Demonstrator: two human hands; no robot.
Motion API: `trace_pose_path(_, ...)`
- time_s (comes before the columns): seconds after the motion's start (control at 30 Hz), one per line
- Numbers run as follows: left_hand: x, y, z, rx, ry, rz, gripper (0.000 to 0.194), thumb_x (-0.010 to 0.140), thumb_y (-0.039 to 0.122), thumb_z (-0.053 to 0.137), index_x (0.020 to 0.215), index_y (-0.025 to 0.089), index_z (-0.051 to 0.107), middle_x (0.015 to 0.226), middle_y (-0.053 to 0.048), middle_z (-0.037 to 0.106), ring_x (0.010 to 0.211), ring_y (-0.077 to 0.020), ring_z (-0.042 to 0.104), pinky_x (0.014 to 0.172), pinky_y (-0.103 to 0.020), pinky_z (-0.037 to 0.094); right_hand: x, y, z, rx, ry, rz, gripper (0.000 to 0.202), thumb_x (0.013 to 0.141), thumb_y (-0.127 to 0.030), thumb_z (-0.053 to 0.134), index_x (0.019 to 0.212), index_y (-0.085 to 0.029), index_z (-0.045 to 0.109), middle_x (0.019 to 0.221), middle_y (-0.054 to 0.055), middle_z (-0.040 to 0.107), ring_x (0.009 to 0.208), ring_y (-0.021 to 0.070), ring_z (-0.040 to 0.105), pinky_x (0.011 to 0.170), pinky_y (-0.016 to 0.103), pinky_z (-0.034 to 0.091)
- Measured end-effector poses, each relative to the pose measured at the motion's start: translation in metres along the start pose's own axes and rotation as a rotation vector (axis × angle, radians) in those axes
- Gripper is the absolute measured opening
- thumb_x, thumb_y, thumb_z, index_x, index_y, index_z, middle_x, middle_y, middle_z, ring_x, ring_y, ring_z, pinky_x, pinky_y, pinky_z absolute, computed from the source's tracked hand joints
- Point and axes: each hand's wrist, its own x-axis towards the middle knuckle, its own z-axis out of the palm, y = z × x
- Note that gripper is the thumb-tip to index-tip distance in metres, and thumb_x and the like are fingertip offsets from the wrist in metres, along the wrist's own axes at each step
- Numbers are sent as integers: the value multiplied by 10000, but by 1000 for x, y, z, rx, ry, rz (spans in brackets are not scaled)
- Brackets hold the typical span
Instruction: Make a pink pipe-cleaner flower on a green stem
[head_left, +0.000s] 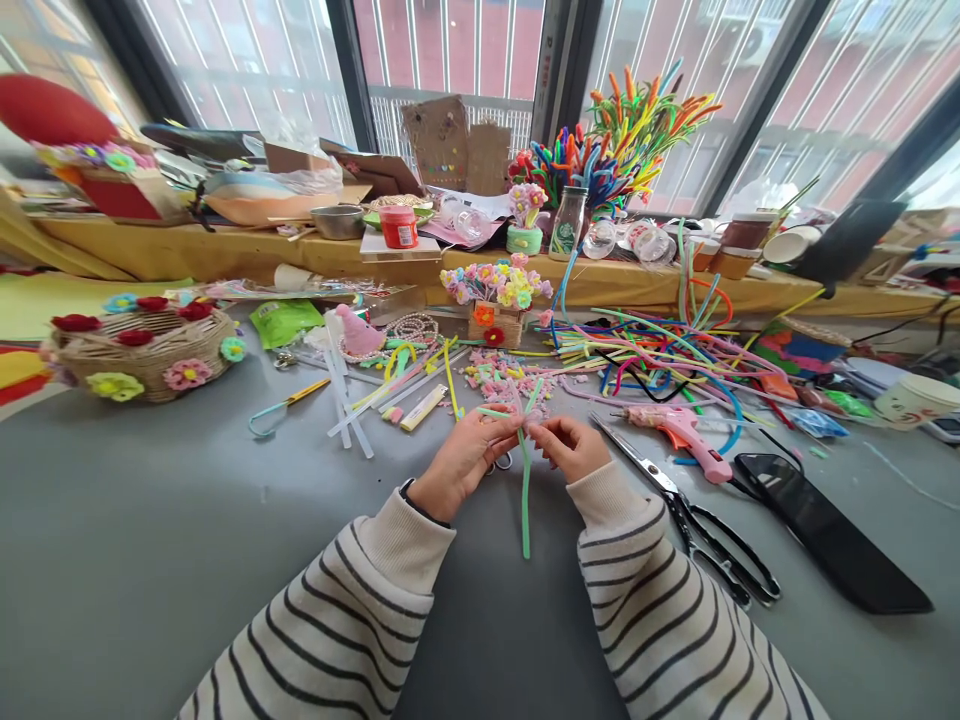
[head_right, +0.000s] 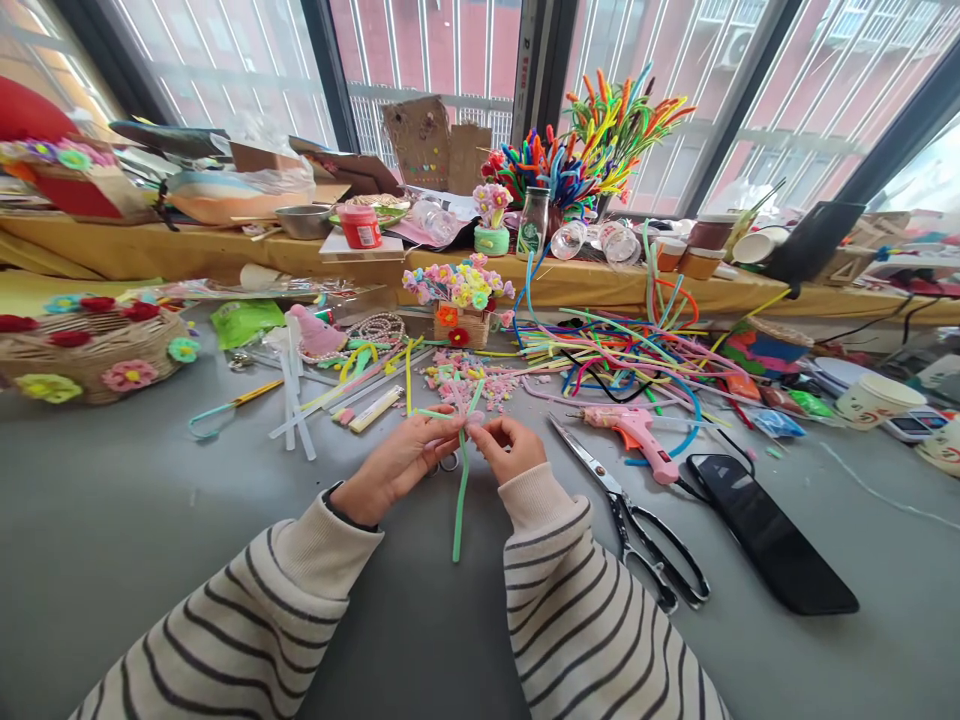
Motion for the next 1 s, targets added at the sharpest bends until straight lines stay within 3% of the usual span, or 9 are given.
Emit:
trace_pose_path(0.27, -2, 0, 0, 55, 33, 30, 226, 523, 143, 649, 645, 137, 458, 638, 13, 546, 608, -71, 527, 604, -194, 428, -2, 1, 6, 314, -127, 170, 290, 565, -396, 581, 495, -153, 438, 402, -63, 438, 324, 32, 357, 316, 160, 298)
trace_pose_path(0.4, 0, 2, -2, 57, 57, 43, 214, 530, 137, 642, 618, 142, 447, 601, 19, 540, 593, -79, 536, 593, -202, 427, -4, 2, 10, 353, -209, 206, 266, 517, -389, 604, 524, -140, 510, 420, -41, 493, 324, 38, 393, 314, 163, 337)
trace_pose_path(0.5, 1, 4, -3, 80, 35, 30, 217, 531, 147, 642, 635, 140, 451, 620, 10, 554, 596, -79, 542, 600, -207, 427, -1, -1, -2, 266, -141, 136, 236, 512, -359, 615, 552, -134, 555, 455, -23, 525, 360, 47, 434, 355, 172, 384)
trace_pose_path(0.63, -1, 5, -2, 144, -3, 4, 247, 515, 173, 656, 647, 141, 449, 657, -1, 565, 626, -91, 551, 596, -207, 425, 5, -7, -18, 333, -37, 189, 264, 568, -386, 568, 655, -137, 578, 551, -3, 562, 432, 60, 484, 424, 190, 433)
trace_pose_path(0.87, -3, 3, 0, 160, -84, -18, 234, 533, 162, 647, 698, 137, 483, 663, 4, 559, 598, -64, 531, 574, -182, 424, 1, -8, -8, 274, -11, 52, 229, 562, -361, 587, 574, -137, 542, 468, -23, 518, 372, 58, 445, 365, 185, 399)
trace_pose_path(1.0, -2, 3, -1, 77, -155, -108, 217, 558, 147, 629, 735, 137, 503, 692, -15, 583, 630, -80, 558, 586, -180, 434, 2, -6, -8, 243, 9, 3, 228, 569, -367, 579, 588, -144, 535, 480, -27, 501, 383, 67, 448, 364, 194, 405)
